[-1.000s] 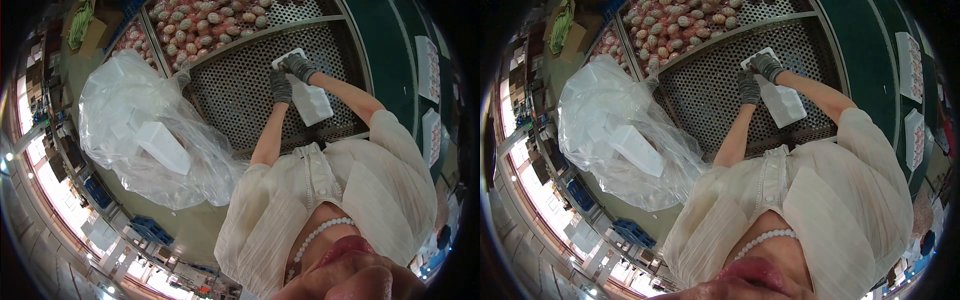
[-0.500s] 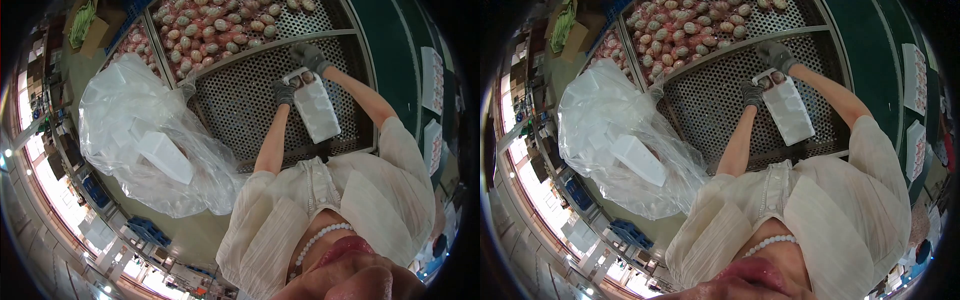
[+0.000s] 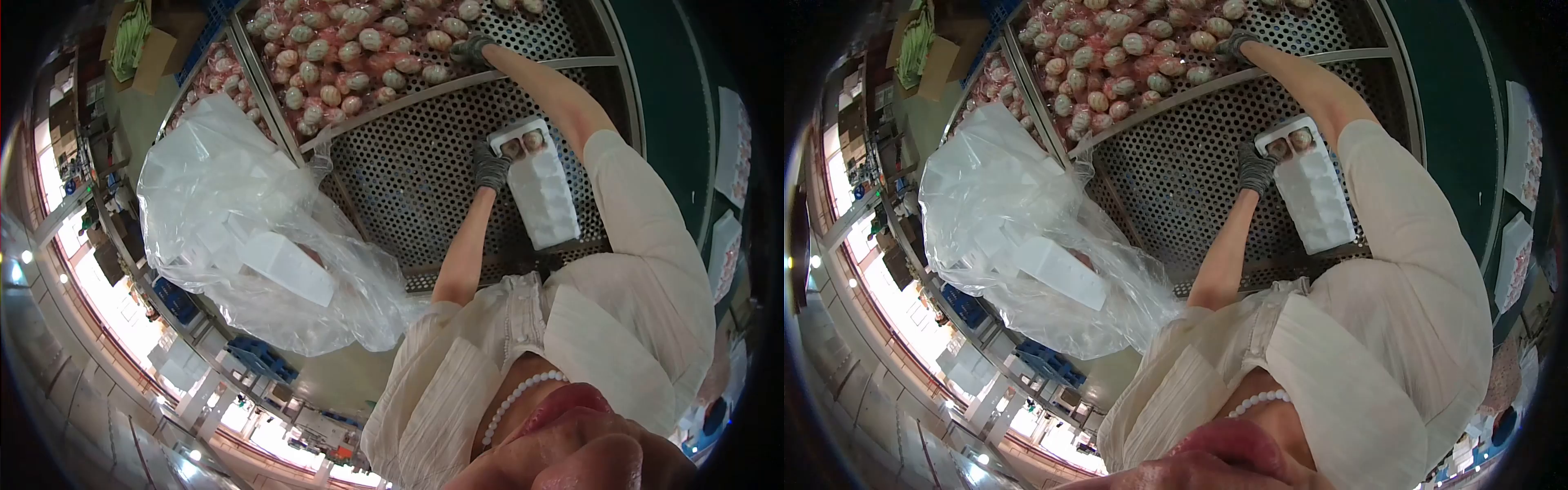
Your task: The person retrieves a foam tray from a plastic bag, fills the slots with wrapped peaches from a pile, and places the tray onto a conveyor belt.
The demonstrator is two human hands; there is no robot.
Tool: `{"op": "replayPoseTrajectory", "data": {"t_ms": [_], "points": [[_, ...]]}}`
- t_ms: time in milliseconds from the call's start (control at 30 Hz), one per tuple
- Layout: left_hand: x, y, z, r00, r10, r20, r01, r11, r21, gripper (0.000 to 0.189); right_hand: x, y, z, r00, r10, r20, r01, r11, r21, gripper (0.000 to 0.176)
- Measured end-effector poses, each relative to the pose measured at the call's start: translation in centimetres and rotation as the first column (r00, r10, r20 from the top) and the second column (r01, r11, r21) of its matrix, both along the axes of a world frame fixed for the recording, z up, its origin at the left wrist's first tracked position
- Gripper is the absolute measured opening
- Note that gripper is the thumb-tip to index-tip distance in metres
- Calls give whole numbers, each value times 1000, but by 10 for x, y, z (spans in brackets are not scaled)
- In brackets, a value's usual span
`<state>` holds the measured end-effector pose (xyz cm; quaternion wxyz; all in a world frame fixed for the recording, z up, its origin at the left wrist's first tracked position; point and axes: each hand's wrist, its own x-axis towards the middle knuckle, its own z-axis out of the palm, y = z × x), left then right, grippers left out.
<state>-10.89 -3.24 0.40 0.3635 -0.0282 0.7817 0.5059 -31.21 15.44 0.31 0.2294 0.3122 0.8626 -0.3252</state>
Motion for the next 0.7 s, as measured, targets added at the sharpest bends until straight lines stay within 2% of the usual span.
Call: {"op": "replayPoseTrajectory", "data": {"t_ms": [33,67,100,167,200,233,267,300,367,400,433,467,500,533,567,600,633,667,700], "points": [[-12,8,20,998,-22,-63,22,1000,-7,45,-3,2,-4,999,-19,-47,18,1000,-8,43],[-14,7,27,998,-57,10,57,998,-7,56,0,2,-8,995,-37,-89,35,999,-32,44],[-12,4,27,998,-58,8,58,998,-8,56,3,3,-11,989,-65,-131,55,996,-74,45],[-2,7,14,962,-175,-208,100,940,-328,67,14,12,-8,962,-169,-217,115,964,-238,47],[2,6,4,900,-126,-417,12,964,-267,52,22,17,2,937,-239,-256,138,923,-359,48],[9,5,-4,899,-125,-419,18,968,-250,52,34,23,12,914,-297,-274,140,868,-476,50],[0,7,20,948,-144,-283,56,953,-299,53,50,24,39,852,-391,-348,82,756,-649,46],[-5,5,38,977,-160,-139,104,934,-343,53,69,27,60,849,-393,-354,90,767,-636,46],[-1,1,35,948,-137,-286,46,952,-301,45,116,23,92,782,-539,-313,20,524,-851,41],[4,0,25,866,-66,-497,-31,982,-184,37,142,21,112,815,-520,-256,63,519,-853,38],[4,3,17,733,34,-679,-87,995,-45,29,166,20,113,813,-525,-251,74,521,-850,38],[-4,8,16,735,33,-677,-83,996,-41,29,191,23,108,835,-502,-225,86,523,-848,41],[-13,10,20,976,199,-85,-157,922,354,25,213,19,107,855,-481,-196,98,520,-849,45],[-14,12,25,834,65,548,-427,704,567,21,233,14,105,852,-486,-194,102,518,-849,45],[-6,17,39,833,60,550,-424,708,565,21,253,7,109,856,-511,-85,212,495,-842,46],[1,25,58,881,28,473,-304,799,519,17,270,1,111,846,-532,23,319,471,-822,48],[6,31,68,919,-18,393,-179,870,459,13,281,-3,112,843,-538,20,320,470,-822,48],[13,32,51,916,-11,401,-163,903,398,10,292,-6,113,852,-522,-29,290,518,-804,47],[25,32,7,916,-18,402,-157,904,399,10,302,-9,109,860,-504,-76,262,564,-783,47]]}}
